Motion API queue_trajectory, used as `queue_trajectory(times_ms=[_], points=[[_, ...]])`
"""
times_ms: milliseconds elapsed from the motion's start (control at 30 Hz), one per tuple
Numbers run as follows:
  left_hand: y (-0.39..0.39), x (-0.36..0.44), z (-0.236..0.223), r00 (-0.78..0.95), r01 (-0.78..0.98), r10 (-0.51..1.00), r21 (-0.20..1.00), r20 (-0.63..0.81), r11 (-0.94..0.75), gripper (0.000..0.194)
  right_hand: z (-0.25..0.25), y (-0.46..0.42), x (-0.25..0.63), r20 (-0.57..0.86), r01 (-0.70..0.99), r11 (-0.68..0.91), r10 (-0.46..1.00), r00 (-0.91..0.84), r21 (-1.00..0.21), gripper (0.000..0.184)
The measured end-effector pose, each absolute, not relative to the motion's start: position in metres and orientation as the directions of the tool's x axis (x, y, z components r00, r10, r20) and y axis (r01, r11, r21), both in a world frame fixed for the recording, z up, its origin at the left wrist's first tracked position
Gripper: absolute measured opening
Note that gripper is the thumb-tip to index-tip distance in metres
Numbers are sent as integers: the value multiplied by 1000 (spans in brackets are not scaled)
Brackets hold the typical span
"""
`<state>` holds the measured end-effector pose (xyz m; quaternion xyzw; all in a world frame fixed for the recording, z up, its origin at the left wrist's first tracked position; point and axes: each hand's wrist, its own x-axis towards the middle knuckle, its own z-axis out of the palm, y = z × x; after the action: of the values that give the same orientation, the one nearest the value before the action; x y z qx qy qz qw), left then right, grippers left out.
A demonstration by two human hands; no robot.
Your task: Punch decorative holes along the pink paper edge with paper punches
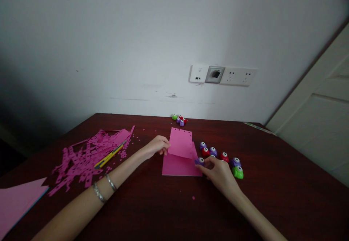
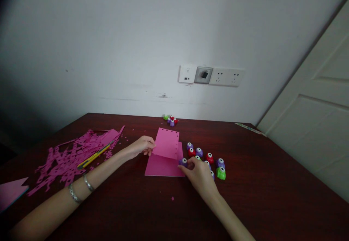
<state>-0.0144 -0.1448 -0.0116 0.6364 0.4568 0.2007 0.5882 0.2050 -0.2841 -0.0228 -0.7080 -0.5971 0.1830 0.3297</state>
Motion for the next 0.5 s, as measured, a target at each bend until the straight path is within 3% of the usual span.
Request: queue_trajectory(times_ms=[500], points=[[-141, -15, -24, 499, 256, 829, 957, -254, 139, 8, -28, -264, 210, 164, 761, -75, 959, 233, -644, 25]])
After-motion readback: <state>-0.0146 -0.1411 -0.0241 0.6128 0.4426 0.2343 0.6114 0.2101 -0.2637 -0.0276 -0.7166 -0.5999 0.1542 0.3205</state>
